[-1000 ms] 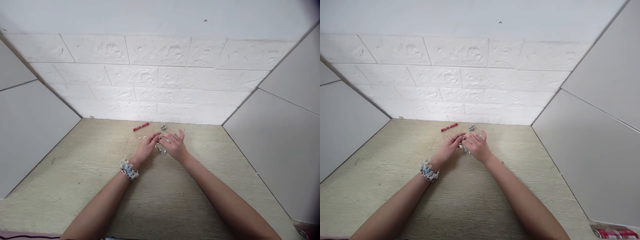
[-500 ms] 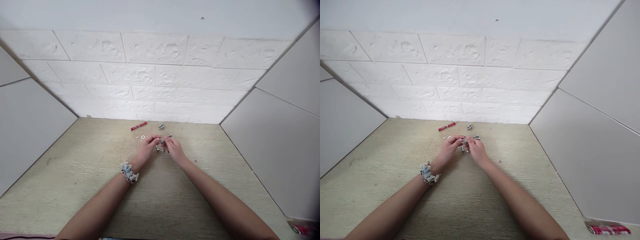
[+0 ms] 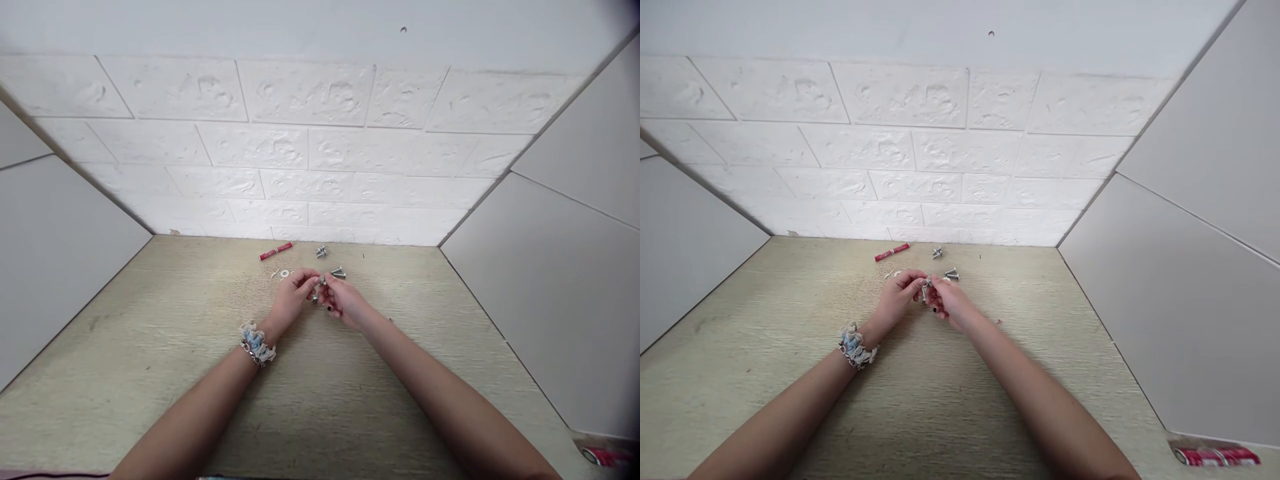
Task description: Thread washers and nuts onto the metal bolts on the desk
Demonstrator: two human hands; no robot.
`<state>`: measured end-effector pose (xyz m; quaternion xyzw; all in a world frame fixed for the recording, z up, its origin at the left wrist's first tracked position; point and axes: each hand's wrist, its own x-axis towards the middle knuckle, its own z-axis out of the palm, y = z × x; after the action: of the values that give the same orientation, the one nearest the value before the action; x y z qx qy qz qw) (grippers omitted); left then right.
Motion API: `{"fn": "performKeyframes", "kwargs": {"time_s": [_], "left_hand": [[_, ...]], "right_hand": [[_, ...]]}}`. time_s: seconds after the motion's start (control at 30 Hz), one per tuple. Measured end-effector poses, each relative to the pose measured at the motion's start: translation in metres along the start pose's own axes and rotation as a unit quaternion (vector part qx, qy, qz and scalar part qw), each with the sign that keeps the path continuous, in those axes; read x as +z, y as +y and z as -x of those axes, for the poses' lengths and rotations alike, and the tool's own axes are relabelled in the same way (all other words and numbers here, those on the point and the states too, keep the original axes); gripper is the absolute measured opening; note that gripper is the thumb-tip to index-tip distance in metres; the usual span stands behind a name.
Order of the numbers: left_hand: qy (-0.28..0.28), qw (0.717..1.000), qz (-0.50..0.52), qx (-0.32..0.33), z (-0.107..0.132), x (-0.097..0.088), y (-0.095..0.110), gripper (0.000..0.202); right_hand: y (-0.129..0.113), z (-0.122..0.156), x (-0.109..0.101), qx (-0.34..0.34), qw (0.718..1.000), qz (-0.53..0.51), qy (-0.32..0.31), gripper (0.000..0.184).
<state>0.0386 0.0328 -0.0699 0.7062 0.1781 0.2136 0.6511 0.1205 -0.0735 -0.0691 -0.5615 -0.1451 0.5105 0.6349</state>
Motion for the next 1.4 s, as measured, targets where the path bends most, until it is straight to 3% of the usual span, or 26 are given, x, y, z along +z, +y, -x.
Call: {"fn": "performKeyframes", "kwargs": {"time_s": [0.17, 0.3, 0.43, 0.5, 0.63, 0.73, 0.87, 1.03, 1.17, 1.3, 1.4], "left_hand": [[-0.029, 0.999, 0.031, -0.012, -0.001, -0.001, -0.001, 0.024], [-0.007, 0.998, 0.057, -0.025, -0.002, -0.002, 0.001, 0.025], [-0.010, 0.998, 0.062, -0.023, -0.001, -0.001, 0.003, 0.024], [-0.016, 0.998, 0.061, -0.014, 0.000, 0.000, 0.003, 0.022], [-0.025, 0.998, 0.057, 0.005, 0.001, 0.001, 0.001, 0.018], [-0.026, 0.998, 0.056, 0.008, 0.000, 0.001, 0.000, 0.017], [-0.033, 0.998, 0.056, 0.007, -0.001, 0.000, -0.002, 0.018], [-0.040, 0.996, 0.076, 0.000, -0.001, -0.001, -0.001, 0.018], [-0.022, 0.994, 0.101, -0.020, 0.000, -0.002, 0.002, 0.021], [-0.016, 0.997, 0.064, -0.025, -0.001, -0.004, 0.005, 0.024], [-0.025, 0.999, 0.035, -0.030, -0.001, -0.004, 0.004, 0.031]], "right_hand": [[0.005, -0.006, -0.004, -0.097, 0.993, 0.063, 0.024, 0.029], [0.003, -0.006, -0.004, -0.144, 0.985, 0.093, 0.033, 0.029], [0.000, -0.004, -0.004, -0.125, 0.988, 0.061, 0.069, 0.033], [0.001, -0.003, -0.006, -0.098, 0.991, 0.073, 0.056, 0.028], [0.005, -0.006, -0.009, -0.054, 0.991, 0.121, 0.015, 0.047], [0.007, -0.008, -0.009, -0.060, 0.990, 0.126, 0.016, 0.049], [0.005, -0.007, -0.008, -0.097, 0.985, 0.142, 0.010, 0.039], [0.005, -0.004, -0.006, -0.172, 0.968, 0.183, 0.016, 0.025], [0.008, -0.004, -0.009, -0.237, 0.935, 0.261, 0.033, 0.018], [0.010, -0.005, -0.012, -0.301, 0.898, 0.316, 0.060, 0.013], [0.010, -0.004, -0.012, -0.323, 0.892, 0.302, 0.092, 0.017]]}}
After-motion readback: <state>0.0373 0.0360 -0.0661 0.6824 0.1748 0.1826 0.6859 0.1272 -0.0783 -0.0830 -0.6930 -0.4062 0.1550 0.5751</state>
